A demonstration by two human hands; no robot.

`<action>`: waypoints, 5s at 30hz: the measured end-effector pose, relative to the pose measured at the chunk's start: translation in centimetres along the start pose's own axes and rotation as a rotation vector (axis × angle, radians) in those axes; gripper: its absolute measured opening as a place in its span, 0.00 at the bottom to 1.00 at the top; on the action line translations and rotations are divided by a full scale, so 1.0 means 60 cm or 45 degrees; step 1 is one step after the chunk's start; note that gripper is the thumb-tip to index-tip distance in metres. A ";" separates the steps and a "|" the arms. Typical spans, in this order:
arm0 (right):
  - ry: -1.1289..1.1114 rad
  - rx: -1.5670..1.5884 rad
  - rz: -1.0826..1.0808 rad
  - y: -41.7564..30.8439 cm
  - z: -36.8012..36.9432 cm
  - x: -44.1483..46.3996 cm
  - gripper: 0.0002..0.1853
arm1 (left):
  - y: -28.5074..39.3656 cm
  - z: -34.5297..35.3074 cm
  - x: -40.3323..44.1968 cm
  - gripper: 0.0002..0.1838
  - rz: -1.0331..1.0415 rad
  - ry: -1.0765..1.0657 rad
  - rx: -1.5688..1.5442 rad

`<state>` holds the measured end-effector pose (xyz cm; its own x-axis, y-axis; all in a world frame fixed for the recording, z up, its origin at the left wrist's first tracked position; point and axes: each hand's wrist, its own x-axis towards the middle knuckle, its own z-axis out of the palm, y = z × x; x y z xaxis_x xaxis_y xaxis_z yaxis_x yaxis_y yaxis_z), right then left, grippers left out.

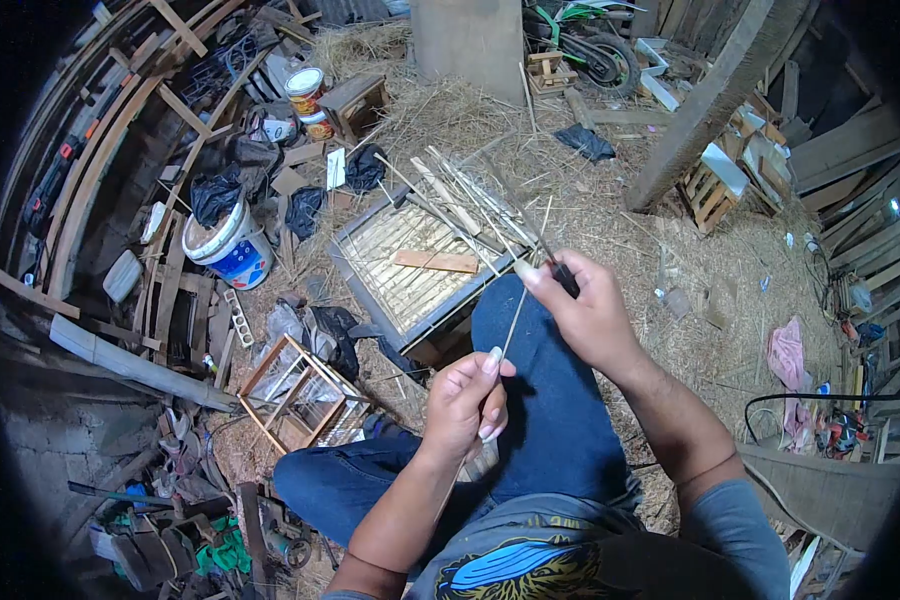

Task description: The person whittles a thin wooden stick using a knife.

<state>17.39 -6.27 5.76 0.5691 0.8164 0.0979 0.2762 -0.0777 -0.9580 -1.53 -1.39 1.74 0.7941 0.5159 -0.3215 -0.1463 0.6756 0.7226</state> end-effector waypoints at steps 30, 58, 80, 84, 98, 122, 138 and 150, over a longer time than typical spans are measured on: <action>-0.166 -1.000 -0.717 -0.016 -0.036 -0.070 0.18 | -0.013 0.011 0.010 0.08 0.187 -0.167 0.014; -0.234 -0.991 -0.736 -0.014 -0.029 -0.079 0.17 | -0.020 0.009 -0.008 0.16 0.225 -0.017 0.382; -0.199 -0.918 -0.690 0.003 -0.039 -0.077 0.18 | -0.013 0.006 -0.016 0.19 0.129 -0.048 0.402; -0.248 -0.911 -0.720 -0.002 -0.030 -0.083 0.18 | 0.005 0.022 -0.019 0.20 0.157 -0.075 0.349; -0.262 -0.928 -0.712 -0.012 -0.029 -0.087 0.18 | -0.006 0.021 -0.024 0.21 0.242 0.028 0.330; -0.074 -1.017 -0.600 0.010 -0.051 -0.058 0.18 | -0.006 0.019 -0.029 0.21 0.238 0.081 0.429; -0.111 -1.072 -0.615 0.009 -0.046 -0.038 0.19 | -0.020 -0.007 -0.022 0.21 0.344 0.081 0.617; -0.060 0.334 -0.049 0.031 -0.023 0.010 0.18 | -0.026 -0.003 -0.028 0.20 0.483 0.035 1.031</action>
<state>19.27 -6.72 4.41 0.5233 0.8423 0.1289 0.0831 0.1001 -0.9915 -2.75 -3.20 1.03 0.7609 0.6486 0.0199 0.0733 -0.1163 0.9905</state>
